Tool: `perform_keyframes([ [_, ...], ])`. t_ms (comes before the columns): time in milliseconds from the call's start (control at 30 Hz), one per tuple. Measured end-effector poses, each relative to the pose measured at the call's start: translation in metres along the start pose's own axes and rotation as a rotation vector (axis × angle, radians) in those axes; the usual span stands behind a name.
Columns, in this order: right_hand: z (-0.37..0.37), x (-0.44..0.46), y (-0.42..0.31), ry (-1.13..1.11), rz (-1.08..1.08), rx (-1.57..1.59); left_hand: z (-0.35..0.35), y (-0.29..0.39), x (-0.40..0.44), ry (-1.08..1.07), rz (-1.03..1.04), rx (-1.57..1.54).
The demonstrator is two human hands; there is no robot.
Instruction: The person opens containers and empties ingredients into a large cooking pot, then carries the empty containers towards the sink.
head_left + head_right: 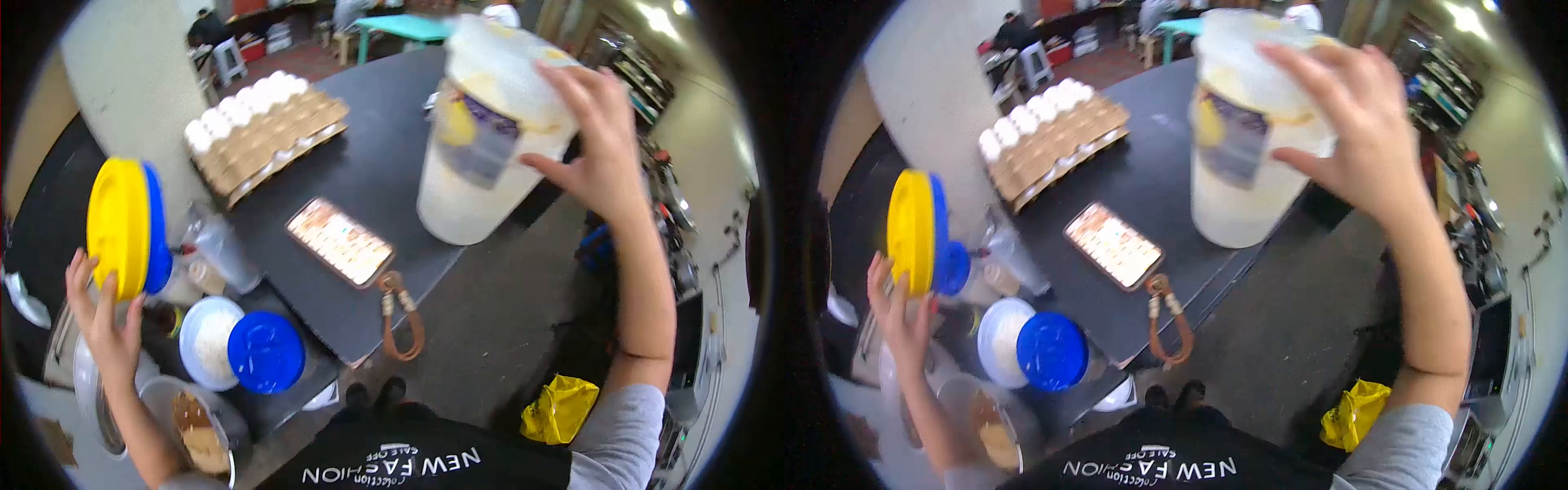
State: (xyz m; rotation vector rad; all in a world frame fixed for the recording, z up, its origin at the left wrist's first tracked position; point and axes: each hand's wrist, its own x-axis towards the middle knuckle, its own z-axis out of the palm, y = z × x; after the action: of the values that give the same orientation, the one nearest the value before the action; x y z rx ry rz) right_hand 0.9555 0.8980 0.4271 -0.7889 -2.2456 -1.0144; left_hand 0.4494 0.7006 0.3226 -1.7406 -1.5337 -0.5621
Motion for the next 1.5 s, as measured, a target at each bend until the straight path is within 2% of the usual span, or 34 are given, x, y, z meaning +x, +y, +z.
perform_keyframes([
  [233,0.003,-0.004,0.01,0.123,-0.05,0.087,0.016,-0.002,0.013,0.006,0.004,0.039],
  [367,-0.001,-0.015,0.023,0.184,0.011,0.134,0.022,0.004,0.033,0.005,0.041,0.059],
  [567,-0.009,-0.032,0.04,0.063,-0.071,-0.112,0.052,0.035,0.078,0.07,0.097,0.064],
  [667,-0.006,-0.047,0.051,0.048,-0.14,-0.192,0.067,0.073,0.107,0.101,0.122,0.071],
  [900,0.042,-0.078,0.069,0.49,-0.082,-0.128,0.09,0.161,0.172,0.141,0.092,0.068],
  [1167,0.05,-0.097,0.14,0.175,-0.158,0.006,0.11,0.224,0.213,0.073,0.044,0.111],
  [1500,0.064,-0.13,0.23,0.045,-0.195,0.038,0.151,0.235,0.283,0.037,0.159,0.161],
])
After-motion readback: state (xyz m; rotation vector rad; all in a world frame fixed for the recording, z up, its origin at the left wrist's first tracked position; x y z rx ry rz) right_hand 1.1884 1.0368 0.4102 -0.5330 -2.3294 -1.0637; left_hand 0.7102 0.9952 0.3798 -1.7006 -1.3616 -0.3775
